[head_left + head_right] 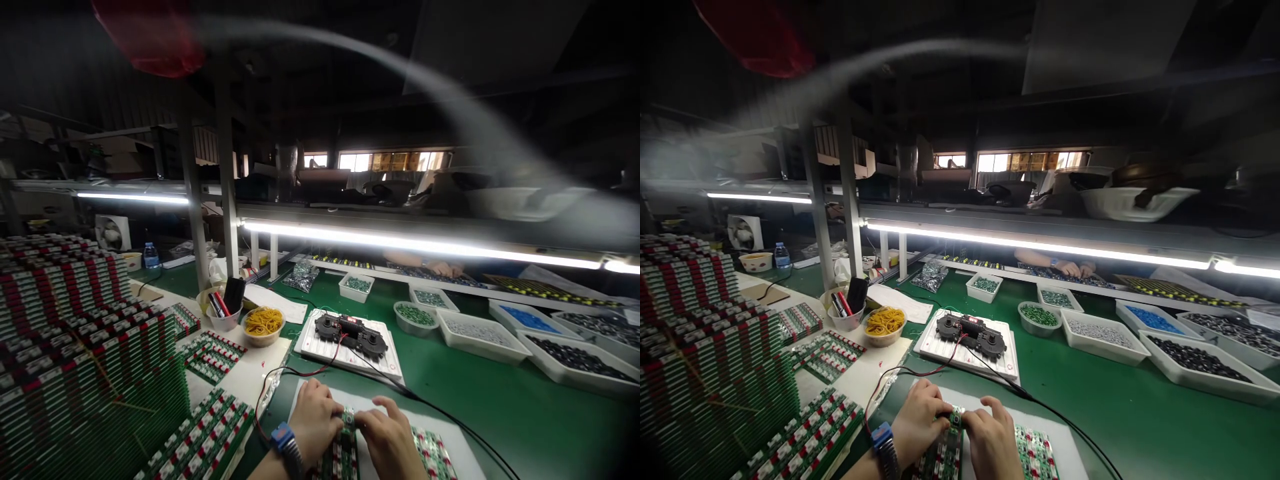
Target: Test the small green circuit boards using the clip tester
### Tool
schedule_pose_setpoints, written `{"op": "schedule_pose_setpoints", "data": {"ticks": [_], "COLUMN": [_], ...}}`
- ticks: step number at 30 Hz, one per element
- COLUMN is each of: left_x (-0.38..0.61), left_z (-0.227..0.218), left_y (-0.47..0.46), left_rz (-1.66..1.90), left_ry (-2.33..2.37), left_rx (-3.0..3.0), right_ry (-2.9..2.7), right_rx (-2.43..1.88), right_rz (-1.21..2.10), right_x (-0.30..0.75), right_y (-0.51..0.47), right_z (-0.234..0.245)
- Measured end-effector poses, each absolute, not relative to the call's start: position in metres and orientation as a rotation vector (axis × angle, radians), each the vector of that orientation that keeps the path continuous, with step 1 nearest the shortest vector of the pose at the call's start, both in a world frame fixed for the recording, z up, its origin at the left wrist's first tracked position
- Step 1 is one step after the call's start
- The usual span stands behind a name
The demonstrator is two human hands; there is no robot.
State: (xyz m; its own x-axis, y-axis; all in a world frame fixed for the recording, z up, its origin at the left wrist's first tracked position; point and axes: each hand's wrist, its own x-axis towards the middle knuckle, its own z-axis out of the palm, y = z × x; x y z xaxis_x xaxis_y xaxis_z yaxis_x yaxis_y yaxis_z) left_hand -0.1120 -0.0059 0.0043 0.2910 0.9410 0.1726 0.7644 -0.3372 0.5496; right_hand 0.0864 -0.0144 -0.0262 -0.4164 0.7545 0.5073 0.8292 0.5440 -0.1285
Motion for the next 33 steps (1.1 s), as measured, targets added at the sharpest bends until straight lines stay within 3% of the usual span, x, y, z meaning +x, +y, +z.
{"op": "schedule_pose_setpoints", "data": {"ticks": [33], "left_x": [-0.109], "left_z": [0.002], "left_y": [-0.001], "left_rz": [0.351], "left_ry": [1.509], "left_rx": [2.381], "right_ry": [-2.223], "right_rx": [-1.230], "right_rz": [-0.312], "right_x": [0.081], "right_y": [-0.009], "right_z": [-0.050]}}
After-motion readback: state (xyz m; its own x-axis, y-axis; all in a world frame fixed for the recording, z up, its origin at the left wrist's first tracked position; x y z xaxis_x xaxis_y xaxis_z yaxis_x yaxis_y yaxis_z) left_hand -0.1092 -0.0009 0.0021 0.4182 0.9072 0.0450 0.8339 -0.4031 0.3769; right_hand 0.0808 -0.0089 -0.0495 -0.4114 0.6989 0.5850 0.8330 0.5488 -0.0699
